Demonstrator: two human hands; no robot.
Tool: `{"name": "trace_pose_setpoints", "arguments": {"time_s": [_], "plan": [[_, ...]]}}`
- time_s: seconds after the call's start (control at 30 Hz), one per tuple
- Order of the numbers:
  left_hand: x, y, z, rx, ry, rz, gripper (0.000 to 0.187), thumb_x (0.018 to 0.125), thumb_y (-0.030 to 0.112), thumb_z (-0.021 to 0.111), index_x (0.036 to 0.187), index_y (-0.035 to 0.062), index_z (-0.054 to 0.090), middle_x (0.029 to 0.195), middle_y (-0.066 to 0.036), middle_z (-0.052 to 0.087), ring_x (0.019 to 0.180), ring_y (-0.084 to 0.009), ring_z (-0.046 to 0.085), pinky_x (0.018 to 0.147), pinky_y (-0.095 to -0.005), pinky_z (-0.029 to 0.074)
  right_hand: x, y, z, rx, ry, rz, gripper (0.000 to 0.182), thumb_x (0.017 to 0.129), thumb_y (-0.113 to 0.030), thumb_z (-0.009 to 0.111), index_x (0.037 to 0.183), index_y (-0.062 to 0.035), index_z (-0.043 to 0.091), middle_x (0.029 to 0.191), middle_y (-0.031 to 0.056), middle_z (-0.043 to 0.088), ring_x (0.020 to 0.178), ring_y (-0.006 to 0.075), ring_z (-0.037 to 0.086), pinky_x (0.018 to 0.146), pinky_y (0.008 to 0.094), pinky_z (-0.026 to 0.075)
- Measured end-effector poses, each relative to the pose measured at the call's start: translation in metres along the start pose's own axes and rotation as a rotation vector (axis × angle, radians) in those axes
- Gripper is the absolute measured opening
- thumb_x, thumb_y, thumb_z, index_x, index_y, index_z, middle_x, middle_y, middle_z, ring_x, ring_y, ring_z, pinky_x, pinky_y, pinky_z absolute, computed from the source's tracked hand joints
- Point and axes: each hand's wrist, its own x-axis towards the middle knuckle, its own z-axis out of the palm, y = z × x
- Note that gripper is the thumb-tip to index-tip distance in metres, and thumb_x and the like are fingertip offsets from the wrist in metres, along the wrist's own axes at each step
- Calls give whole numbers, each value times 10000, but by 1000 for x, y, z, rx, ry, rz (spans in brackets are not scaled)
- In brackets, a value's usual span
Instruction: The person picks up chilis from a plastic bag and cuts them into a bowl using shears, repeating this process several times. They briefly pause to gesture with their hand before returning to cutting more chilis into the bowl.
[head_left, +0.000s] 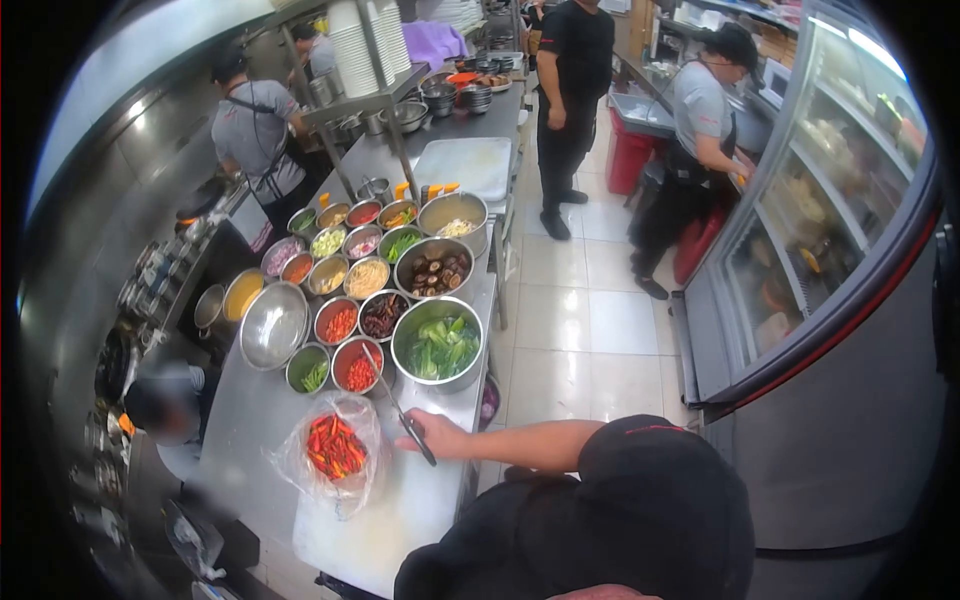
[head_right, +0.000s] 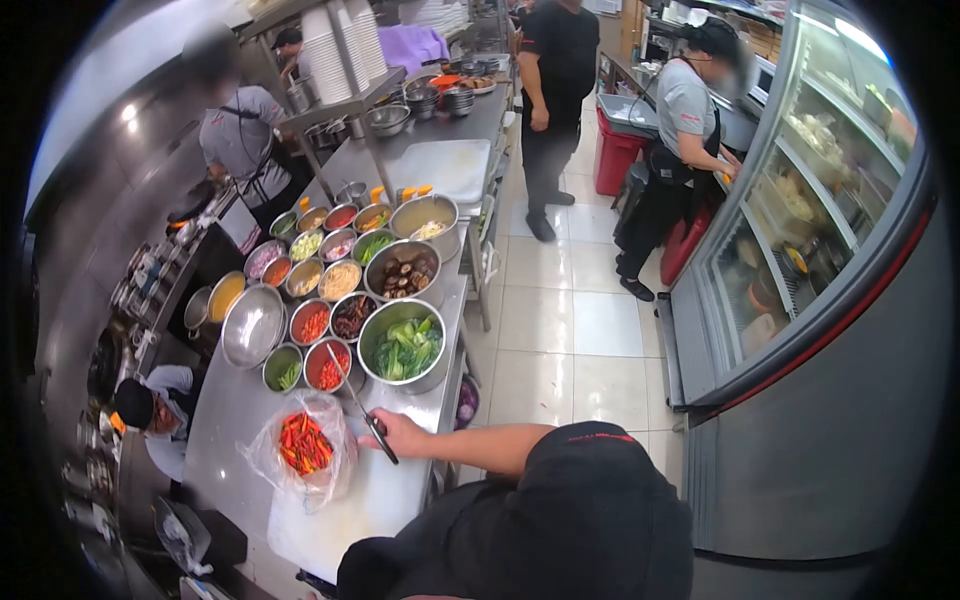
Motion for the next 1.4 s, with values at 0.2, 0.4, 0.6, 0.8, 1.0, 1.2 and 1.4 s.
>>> {"name": "trace_pose_setpoints", "arguments": {"time_s": [0.2,0.4,0.6,0.8,1.0,1.2,1.4], "plan": [[62,24,17,-75,13,133,716,925,239,524,1540,166,166,1200,-122,543,940,-260,593,528,-327,423,2,-10,-2,-58,41,68,537,819,-434,758,1139,-50,559,798,85,628,708,185,589,676,346,482],[26,91,39,-8,41,522,234,929,212,559,1088,41,542,857,-66,577,715,-155,577,560,-291,442,-7,-4,10,-86,71,68,518,832,-411,748,1131,-37,552,888,121,647,799,210,623,751,344,495],[-49,174,53,114,-23,740,205,935,131,566,1081,-10,600,908,-124,628,805,-191,630,755,-325,511,3,9,10,-70,148,-46,498,809,-426,765,1086,-67,560,674,59,541,609,171,514,596,337,451],[-216,276,133,339,-390,1594,647,831,13,636,1429,-11,391,1491,-233,369,1352,-367,413,1083,-401,372,-2,14,13,-49,79,8,489,819,-405,763,1090,-55,554,694,67,550,624,171,518,604,334,448],[-322,402,196,-550,-439,2281,723,941,239,576,1502,-31,208,1528,-316,213,1425,-465,226,1119,-494,288,5,29,15,-80,72,-151,528,837,-417,742,1154,-41,552,715,45,556,655,150,527,637,313,460],[-380,531,257,-152,-421,2102,537,994,294,477,1358,-98,429,1363,-278,491,1307,-389,446,1091,-384,348,-7,-6,2,-62,-40,70,494,854,-364,733,1168,-38,534,836,94,636,705,169,632,673,330,509],[-373,576,252,-166,-825,1590,594,1000,374,482,1451,3,376,1391,-139,516,1190,-218,548,932,-305,459,-4,-5,-2,-18,-82,55,505,853,-364,736,1187,-44,533,867,82,629,749,149,611,695,315,501]]}}
